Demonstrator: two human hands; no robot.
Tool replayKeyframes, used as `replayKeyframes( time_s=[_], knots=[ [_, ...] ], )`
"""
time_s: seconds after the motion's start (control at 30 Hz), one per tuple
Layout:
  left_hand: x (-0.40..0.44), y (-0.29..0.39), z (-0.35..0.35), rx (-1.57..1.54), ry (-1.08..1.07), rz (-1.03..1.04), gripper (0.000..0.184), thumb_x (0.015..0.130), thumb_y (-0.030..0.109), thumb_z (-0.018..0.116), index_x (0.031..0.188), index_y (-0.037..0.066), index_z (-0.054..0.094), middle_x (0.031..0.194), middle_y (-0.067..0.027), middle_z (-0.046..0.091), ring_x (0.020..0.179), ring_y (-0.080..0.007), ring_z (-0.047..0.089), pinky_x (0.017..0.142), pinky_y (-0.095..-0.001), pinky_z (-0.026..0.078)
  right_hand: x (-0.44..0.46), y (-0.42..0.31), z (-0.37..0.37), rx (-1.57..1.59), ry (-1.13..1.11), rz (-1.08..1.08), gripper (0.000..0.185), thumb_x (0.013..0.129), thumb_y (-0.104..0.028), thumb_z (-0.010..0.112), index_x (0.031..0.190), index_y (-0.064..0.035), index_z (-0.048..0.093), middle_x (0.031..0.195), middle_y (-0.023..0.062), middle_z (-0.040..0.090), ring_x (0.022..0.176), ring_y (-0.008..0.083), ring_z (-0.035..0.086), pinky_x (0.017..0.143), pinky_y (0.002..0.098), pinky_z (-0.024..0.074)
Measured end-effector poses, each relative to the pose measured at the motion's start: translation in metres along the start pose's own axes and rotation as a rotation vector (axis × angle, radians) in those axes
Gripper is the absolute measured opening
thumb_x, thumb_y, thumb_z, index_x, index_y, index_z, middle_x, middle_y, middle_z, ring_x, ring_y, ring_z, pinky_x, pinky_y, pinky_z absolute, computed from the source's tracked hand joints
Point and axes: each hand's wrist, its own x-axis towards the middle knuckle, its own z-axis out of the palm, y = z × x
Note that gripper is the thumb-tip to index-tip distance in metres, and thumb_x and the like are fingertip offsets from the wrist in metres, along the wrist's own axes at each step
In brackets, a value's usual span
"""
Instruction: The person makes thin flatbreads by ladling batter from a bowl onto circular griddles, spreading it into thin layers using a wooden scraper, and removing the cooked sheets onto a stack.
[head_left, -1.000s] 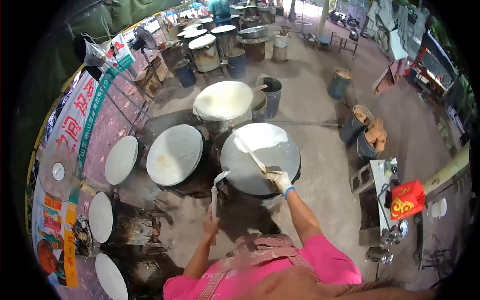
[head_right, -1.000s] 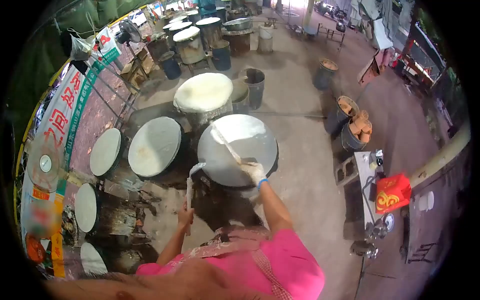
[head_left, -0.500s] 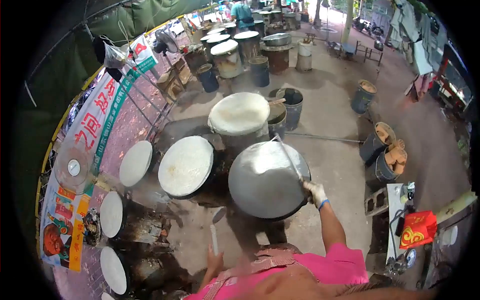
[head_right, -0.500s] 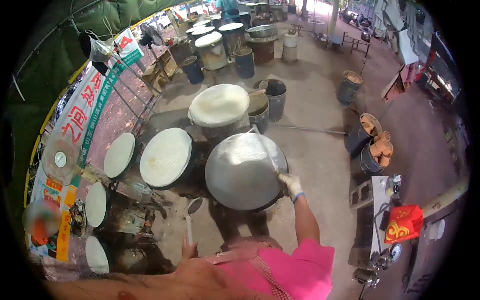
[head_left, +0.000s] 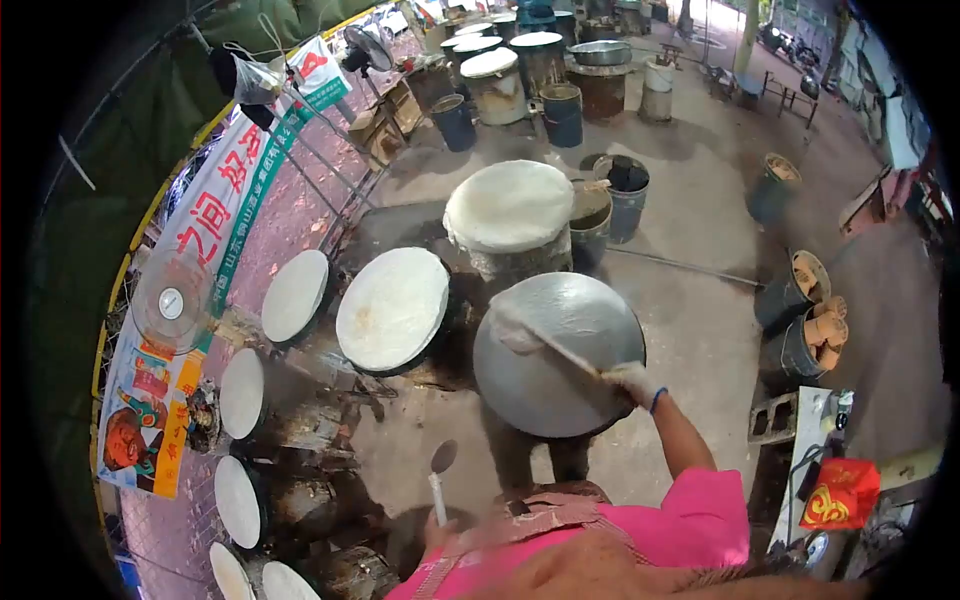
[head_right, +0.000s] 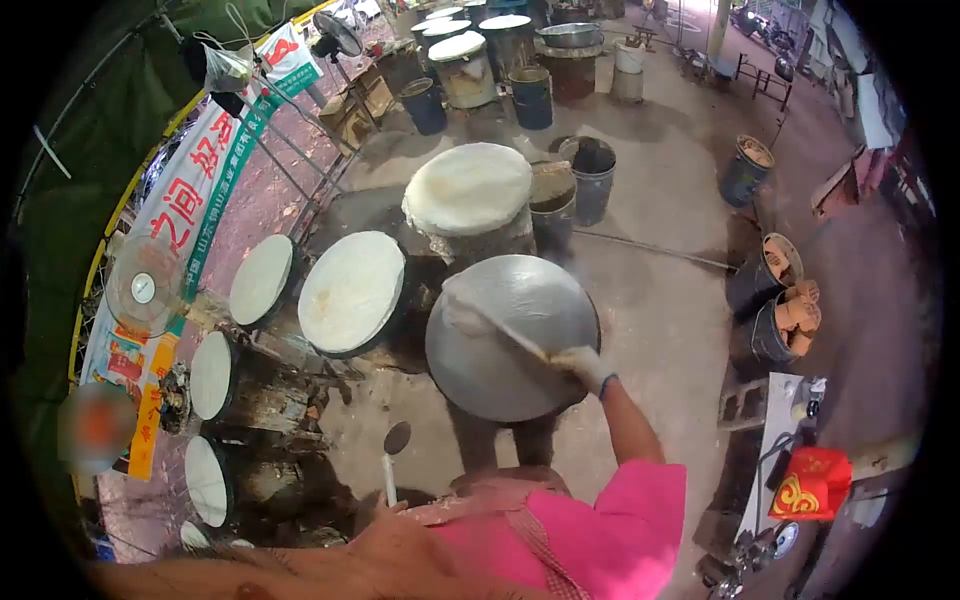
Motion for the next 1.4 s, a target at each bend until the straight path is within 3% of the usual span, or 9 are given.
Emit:
replayKeyframes(
  time_s=[0.1, 0.43, 0.5, 0.63, 0.7, 0.8, 1.03, 1.3, 1.4],
  knots=[
    [-0.012, 0.0, 0.005, -0.081, 0.061, 0.046, 0.059, 0.068, 0.014, 0.072, 0.12, 0.001, 0.047, 0.094, -0.0088, 0.059, 0.084, -0.016, 0.055, 0.072, -0.0321, 0.046, -0.032, -0.004, -0.001, -0.01, -0.105, 0.308, 0.02, 0.073, -0.026, 0.067, 0.064, -0.0113, 0.056, 0.05, -0.0013, 0.044, 0.034, 0.009, 0.034, 0.032, 0.0264, 0.0226],
    [-0.015, -0.028, -0.004, -0.127, 0.078, -0.071, 0.053, 0.072, 0.015, 0.068, 0.119, 0.003, 0.047, 0.086, -0.0062, 0.058, 0.077, -0.0153, 0.054, 0.068, -0.0323, 0.046, 0.051, 0.026, -0.027, -0.291, -0.236, -0.107, 0.023, 0.073, -0.028, 0.07, 0.063, -0.0108, 0.059, 0.052, -0.0033, 0.043, 0.04, 0.0076, 0.038, 0.037, 0.0257, 0.027],
    [-0.024, -0.01, -0.002, -0.132, 0.083, -0.072, 0.053, 0.072, 0.016, 0.067, 0.119, 0.003, 0.047, 0.085, -0.0063, 0.057, 0.076, -0.0151, 0.054, 0.067, -0.0323, 0.046, -0.001, 0.005, -0.032, -0.139, -0.292, 0.352, 0.018, 0.073, -0.021, 0.069, 0.066, -0.0075, 0.061, 0.054, -0.0018, 0.048, 0.043, 0.0093, 0.042, 0.04, 0.0259, 0.0316],
    [-0.032, -0.015, 0.0, -0.138, 0.089, -0.092, 0.051, 0.073, 0.017, 0.066, 0.118, 0.003, 0.047, 0.084, -0.0063, 0.057, 0.074, -0.0147, 0.053, 0.066, -0.0323, 0.046, 0.076, 0.064, -0.077, -0.009, -0.257, -0.221, 0.016, 0.072, -0.022, 0.069, 0.073, -0.0066, 0.066, 0.057, -0.0003, 0.054, 0.043, 0.011, 0.045, 0.039, 0.026, 0.0325],
    [-0.036, -0.026, -0.001, -0.136, 0.094, -0.109, 0.051, 0.073, 0.017, 0.065, 0.118, 0.003, 0.047, 0.083, -0.0064, 0.057, 0.074, -0.0145, 0.053, 0.065, -0.0322, 0.046, 0.078, -0.011, -0.041, -0.05, 0.103, -0.115, 0.013, 0.071, -0.02, 0.067, 0.071, -0.0068, 0.065, 0.057, -0.0005, 0.054, 0.043, 0.0104, 0.044, 0.038, 0.027, 0.0317],
    [-0.041, -0.047, -0.002, -0.129, 0.113, -0.099, 0.05, 0.073, 0.018, 0.064, 0.118, 0.003, 0.047, 0.082, -0.0064, 0.056, 0.073, -0.0142, 0.053, 0.064, -0.0322, 0.046, 0.061, -0.052, -0.022, -0.349, -0.287, 0.025, 0.017, 0.072, -0.023, 0.064, 0.073, -0.006, 0.065, 0.056, 0.0001, 0.05, 0.043, 0.0089, 0.044, 0.037, 0.0262, 0.0313],
    [-0.086, 0.033, 0.006, -0.038, 0.259, -0.049, 0.052, 0.069, 0.014, 0.065, 0.117, 0.001, 0.049, 0.084, -0.0056, 0.058, 0.073, -0.0128, 0.053, 0.066, -0.0293, 0.045, -0.001, -0.012, -0.074, -0.341, -0.311, 0.361, 0.017, 0.073, -0.022, 0.068, 0.075, -0.0051, 0.065, 0.055, -0.0006, 0.051, 0.04, 0.008, 0.039, 0.038, 0.0239, 0.0305],
    [-0.09, -0.005, -0.004, -0.003, 0.218, -0.125, 0.059, 0.066, 0.016, 0.065, 0.121, 0.005, 0.047, 0.09, -0.0106, 0.06, 0.081, -0.0204, 0.057, 0.072, -0.0339, 0.046, 0.107, -0.003, -0.043, -0.598, -0.435, -0.392, 0.022, 0.068, -0.025, 0.07, 0.081, -0.0073, 0.067, 0.059, 0.0024, 0.054, 0.048, 0.0125, 0.048, 0.043, 0.027, 0.0359],
    [-0.102, 0.021, 0.005, 0.003, 0.292, -0.147, 0.056, 0.066, 0.013, 0.064, 0.119, 0.006, 0.048, 0.079, -0.0073, 0.058, 0.068, -0.0168, 0.056, 0.06, -0.0313, 0.046, 0.014, -0.059, -0.051, -0.578, -0.389, 0.322, 0.016, 0.071, -0.021, 0.069, 0.075, -0.0069, 0.065, 0.055, 0.0011, 0.05, 0.044, 0.0098, 0.044, 0.04, 0.0271, 0.0347]
  ],
)
